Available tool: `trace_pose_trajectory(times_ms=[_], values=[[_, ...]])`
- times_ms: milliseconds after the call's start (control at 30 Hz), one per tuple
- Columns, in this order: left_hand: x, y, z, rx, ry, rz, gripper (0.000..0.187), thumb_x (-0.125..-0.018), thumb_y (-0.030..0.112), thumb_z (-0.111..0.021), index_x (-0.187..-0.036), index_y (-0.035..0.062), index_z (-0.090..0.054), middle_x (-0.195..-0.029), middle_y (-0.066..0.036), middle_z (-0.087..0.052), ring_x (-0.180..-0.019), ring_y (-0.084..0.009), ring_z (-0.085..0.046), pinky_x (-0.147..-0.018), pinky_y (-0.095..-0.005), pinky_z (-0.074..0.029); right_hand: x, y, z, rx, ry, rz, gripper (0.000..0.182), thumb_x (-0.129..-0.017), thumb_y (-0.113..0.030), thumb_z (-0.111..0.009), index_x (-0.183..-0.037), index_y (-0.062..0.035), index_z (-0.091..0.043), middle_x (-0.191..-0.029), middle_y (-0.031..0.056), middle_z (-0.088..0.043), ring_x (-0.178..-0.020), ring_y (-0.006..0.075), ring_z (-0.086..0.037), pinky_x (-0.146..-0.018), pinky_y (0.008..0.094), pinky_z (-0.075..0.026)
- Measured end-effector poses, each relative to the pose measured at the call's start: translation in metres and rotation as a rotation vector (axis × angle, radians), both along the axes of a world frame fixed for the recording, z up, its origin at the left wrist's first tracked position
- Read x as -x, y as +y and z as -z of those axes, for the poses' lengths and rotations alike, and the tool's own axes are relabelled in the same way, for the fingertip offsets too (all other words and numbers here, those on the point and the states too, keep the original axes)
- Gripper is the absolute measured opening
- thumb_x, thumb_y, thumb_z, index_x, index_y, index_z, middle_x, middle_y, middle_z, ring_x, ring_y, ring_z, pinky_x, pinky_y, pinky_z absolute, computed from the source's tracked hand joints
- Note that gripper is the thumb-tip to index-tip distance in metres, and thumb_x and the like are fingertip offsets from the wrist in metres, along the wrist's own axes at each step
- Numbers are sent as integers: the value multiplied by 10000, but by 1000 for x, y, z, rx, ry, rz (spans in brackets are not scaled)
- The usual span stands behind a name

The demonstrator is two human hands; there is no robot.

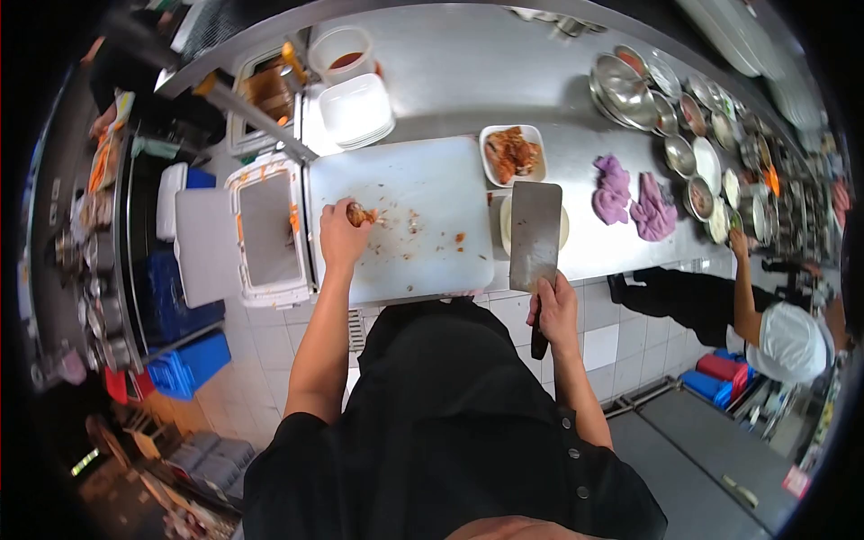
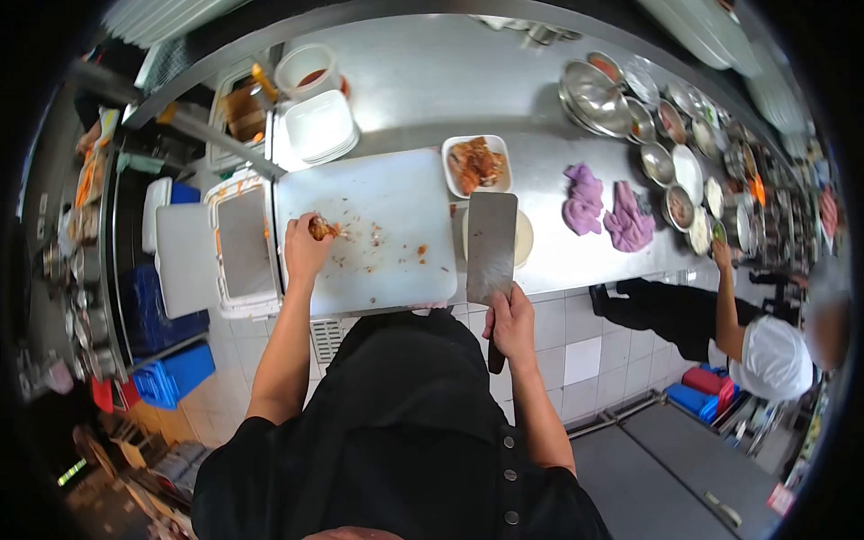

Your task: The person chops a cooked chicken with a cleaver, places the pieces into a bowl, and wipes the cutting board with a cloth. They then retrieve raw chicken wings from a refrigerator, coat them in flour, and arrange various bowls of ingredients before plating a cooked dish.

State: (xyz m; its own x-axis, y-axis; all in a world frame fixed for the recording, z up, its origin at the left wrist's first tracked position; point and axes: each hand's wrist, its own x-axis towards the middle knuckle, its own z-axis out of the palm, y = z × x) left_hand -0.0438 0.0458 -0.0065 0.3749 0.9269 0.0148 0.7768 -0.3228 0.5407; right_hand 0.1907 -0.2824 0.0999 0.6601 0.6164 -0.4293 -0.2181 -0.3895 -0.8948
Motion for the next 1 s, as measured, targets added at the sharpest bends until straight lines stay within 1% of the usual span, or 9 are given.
trace_pose_trajectory(times_ms=[300,400,500,633,667,800,833,900,1000], values=[[-239,-29,-36,-130,-347,657,578,-774,205,-847,-1315,110,-666,-1273,-112,-601,-1206,-313,-587,-1018,-424,-520,-16,-69,14,9,-47,236,193,-1070,-142,-489,-1048,21,-590,-574,35,-523,-416,127,-505,-416,296,-428],[-283,-35,-15,-212,12,983,616,-868,288,-791,-1452,252,-599,-1560,-72,-432,-1455,-297,-402,-1199,-526,-361,-26,-96,16,57,-86,285,192,-1071,-149,-489,-1046,14,-588,-574,36,-525,-413,128,-506,-411,297,-429],[-293,-29,20,-407,42,1035,648,-930,381,-724,-1535,287,-512,-1685,-72,-288,-1558,-320,-262,-1248,-581,-273,-37,-122,18,73,-89,373,189,-1071,-154,-489,-1031,4,-583,-574,37,-526,-411,128,-507,-405,296,-426],[-304,-29,12,-278,133,1060,660,-985,398,-661,-1595,306,-425,-1718,-86,-229,-1584,-355,-201,-1274,-600,-198,-52,-156,25,70,-54,448,201,-1086,-204,-501,-1063,-17,-570,-608,31,-528,-424,127,-509,-409,281,-440],[-311,-34,0,-410,3,984,545,-985,325,-656,-1508,235,-537,-1636,-134,-390,-1472,-359,-423,-1208,-529,-356,-57,-162,24,80,-46,463,205,-1087,-208,-498,-1064,-18,-572,-602,29,-524,-424,128,-506,-406,282,-435],[-329,-26,-58,73,-123,835,202,-949,200,-621,-1066,110,-759,-1133,-134,-743,-963,-338,-707,-871,-420,-556,-75,-199,31,133,-95,503,207,-1093,-211,-500,-1094,-20,-581,-601,24,-519,-427,126,-502,-407,284,-433],[-322,-27,-57,76,-118,836,202,-949,200,-621,-1066,110,-759,-1133,-134,-743,-963,-338,-707,-871,-420,-556,-77,-205,29,135,-89,504,207,-1093,-211,-500,-1094,-20,-581,-601,24,-519,-427,126,-502,-407,284,-433],[-302,-37,-47,368,405,990,208,-933,232,-672,-1033,85,-782,-1014,-142,-770,-936,-342,-722,-848,-440,-574,-83,-216,26,120,-77,589,203,-1098,-191,-490,-1109,-8,-579,-579,26,-526,-413,113,-494,-400,271,-408],[-272,-65,-21,194,665,895,216,-910,240,-687,-1032,97,-792,-993,-160,-770,-923,-351,-731,-837,-466,-583,-90,-230,34,98,-64,616,202,-1099,-193,-491,-1113,-12,-581,-576,26,-523,-412,113,-493,-404,270,-405]])
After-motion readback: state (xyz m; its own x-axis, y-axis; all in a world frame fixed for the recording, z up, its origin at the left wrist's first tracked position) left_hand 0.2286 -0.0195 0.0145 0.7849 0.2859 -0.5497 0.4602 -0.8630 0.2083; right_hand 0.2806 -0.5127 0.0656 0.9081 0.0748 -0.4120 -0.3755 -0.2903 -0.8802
